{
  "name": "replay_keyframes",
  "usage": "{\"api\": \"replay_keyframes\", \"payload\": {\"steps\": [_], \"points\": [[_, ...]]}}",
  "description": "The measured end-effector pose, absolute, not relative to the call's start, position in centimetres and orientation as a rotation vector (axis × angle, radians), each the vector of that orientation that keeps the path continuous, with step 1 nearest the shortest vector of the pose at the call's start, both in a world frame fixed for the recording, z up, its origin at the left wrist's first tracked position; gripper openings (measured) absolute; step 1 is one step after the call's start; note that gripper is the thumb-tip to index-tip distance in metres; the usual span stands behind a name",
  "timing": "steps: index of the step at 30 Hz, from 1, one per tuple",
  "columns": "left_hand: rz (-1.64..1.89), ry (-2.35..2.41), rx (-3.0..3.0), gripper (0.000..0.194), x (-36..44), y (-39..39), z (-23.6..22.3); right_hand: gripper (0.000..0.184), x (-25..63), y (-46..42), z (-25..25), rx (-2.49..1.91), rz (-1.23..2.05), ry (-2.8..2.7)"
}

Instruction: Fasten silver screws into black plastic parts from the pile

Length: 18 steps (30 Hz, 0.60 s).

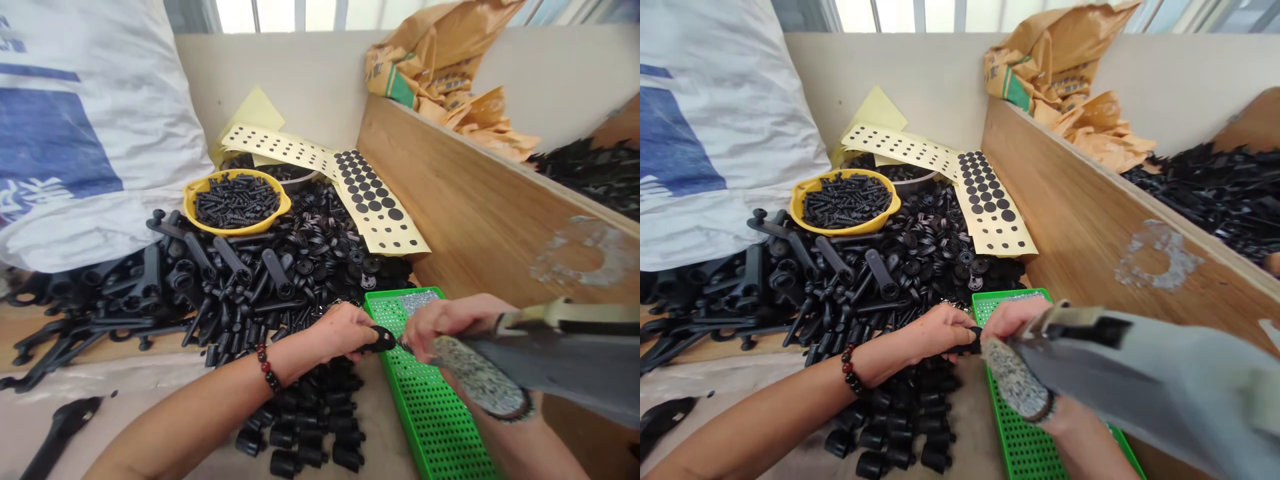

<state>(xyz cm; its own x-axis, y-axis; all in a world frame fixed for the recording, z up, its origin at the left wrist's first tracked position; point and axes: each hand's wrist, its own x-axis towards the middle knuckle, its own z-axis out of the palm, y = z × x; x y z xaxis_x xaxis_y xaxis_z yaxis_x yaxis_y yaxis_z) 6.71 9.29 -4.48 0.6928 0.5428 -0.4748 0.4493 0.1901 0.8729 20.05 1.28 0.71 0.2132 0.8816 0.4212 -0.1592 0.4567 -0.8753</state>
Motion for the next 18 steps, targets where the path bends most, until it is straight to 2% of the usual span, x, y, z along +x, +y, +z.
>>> {"api": "replay_keyframes", "payload": {"steps": [5,7,11,18], "points": [[0.051,0.879,1.569,0.016,6.8,9.4,-3.7,0.016,20.6,1.5,0.6,-0.736,0.983,-1.164],[0.048,0.869,1.616,0.017,6.7,9.4,-3.5,0.014,20.6,1.1,1.1,-0.680,0.919,-1.091],[0.038,0.825,1.656,0.021,6.4,9.6,-3.3,0.024,20.7,0.2,1.7,-0.701,0.779,-0.941],[0.013,0.700,1.623,0.022,6.1,10.5,-4.0,0.023,20.5,-0.3,-1.7,-0.865,0.893,-0.834]]}}
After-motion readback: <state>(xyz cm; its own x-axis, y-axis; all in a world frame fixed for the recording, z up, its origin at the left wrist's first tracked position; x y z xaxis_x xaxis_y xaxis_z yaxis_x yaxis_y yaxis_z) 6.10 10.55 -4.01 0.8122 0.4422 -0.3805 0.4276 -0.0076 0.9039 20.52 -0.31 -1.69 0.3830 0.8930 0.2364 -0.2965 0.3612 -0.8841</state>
